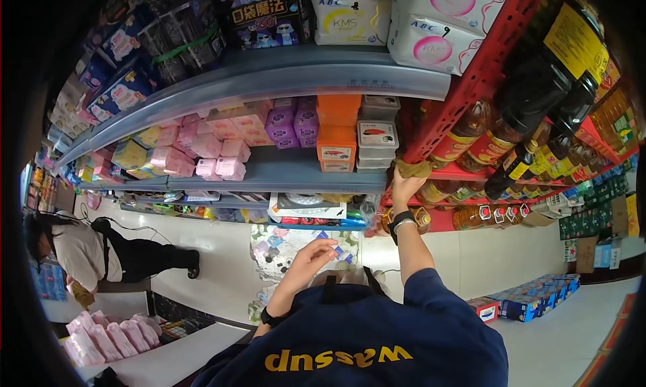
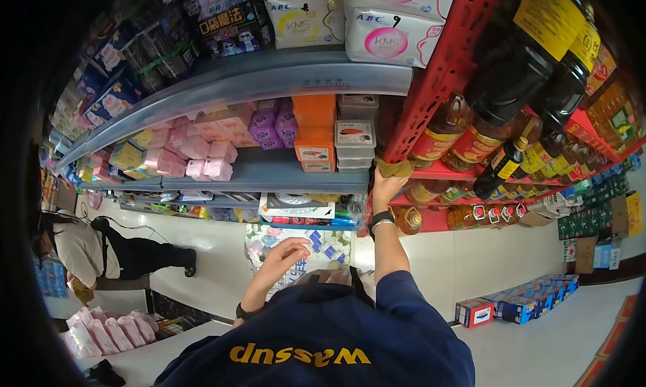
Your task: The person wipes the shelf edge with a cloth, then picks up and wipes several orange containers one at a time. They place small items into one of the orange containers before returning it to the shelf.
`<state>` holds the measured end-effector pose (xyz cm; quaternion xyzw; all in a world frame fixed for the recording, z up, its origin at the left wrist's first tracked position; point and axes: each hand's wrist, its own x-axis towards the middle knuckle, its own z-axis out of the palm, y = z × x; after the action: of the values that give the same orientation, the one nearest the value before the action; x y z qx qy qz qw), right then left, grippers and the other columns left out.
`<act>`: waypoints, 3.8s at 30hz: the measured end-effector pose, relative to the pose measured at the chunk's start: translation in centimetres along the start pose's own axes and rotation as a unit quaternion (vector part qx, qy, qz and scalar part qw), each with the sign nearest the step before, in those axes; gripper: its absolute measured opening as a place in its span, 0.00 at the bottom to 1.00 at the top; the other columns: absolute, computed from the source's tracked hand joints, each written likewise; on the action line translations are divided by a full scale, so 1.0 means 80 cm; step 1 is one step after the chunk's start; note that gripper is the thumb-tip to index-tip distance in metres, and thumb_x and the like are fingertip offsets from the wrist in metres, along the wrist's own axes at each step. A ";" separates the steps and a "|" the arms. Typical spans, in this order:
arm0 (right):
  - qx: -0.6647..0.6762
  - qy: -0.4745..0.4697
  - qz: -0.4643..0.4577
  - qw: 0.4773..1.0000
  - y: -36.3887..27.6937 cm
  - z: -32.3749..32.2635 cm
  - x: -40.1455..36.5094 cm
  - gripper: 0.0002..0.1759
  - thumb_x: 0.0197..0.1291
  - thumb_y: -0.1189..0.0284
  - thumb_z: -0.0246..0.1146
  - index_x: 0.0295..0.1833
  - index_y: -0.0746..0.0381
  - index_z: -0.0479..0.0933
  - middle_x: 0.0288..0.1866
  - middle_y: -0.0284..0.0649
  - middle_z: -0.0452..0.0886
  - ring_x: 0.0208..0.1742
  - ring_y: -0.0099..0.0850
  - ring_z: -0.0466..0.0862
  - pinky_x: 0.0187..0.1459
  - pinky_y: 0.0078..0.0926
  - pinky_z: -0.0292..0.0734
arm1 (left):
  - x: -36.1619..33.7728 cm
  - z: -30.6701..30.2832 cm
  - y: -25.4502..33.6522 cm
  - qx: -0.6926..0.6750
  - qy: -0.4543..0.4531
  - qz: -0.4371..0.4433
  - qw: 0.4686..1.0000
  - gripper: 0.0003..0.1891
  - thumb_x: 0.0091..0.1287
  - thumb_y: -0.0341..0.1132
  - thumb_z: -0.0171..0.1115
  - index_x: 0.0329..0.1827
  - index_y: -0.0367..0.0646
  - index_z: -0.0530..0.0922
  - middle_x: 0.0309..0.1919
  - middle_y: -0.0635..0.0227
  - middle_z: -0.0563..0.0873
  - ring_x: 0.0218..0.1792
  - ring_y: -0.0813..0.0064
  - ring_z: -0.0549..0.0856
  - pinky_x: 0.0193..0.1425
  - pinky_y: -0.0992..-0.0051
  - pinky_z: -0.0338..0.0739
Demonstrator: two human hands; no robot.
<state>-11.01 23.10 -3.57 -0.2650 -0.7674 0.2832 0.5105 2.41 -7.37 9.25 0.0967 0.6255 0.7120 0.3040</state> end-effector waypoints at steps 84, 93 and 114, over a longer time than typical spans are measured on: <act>0.046 -0.143 -0.005 0.989 0.036 -0.042 0.005 0.27 0.52 0.76 0.65 0.56 0.72 0.65 0.53 0.57 0.69 0.55 0.51 0.70 0.57 0.38 0.64 | -0.027 -0.023 -0.034 -0.005 0.038 -0.004 0.999 0.14 0.67 0.26 0.51 0.55 0.37 0.73 0.39 0.63 0.82 0.41 0.78 0.79 0.50 0.78 0.73; 0.285 0.016 -0.111 0.952 -0.098 -0.100 0.120 0.26 0.59 0.70 0.60 0.60 0.71 0.63 0.62 0.52 0.64 0.60 0.43 0.68 0.62 0.36 0.60 | -0.014 -0.026 -0.042 -0.005 0.016 -0.011 1.000 0.14 0.67 0.28 0.50 0.55 0.39 0.73 0.40 0.65 0.82 0.42 0.79 0.80 0.49 0.78 0.74; -0.023 -0.083 -0.271 0.959 -0.045 -0.067 0.075 0.19 0.46 0.70 0.66 0.45 0.66 0.74 0.50 0.59 0.67 0.51 0.57 0.67 0.53 0.52 0.64 | -0.013 -0.039 -0.035 0.006 0.012 -0.020 1.000 0.14 0.67 0.28 0.51 0.55 0.38 0.73 0.39 0.66 0.82 0.41 0.80 0.79 0.47 0.79 0.72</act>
<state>-8.48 25.63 4.42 -0.0342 -0.8564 0.1380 0.4963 2.49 -10.46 6.18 0.0777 0.6355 0.7030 0.3095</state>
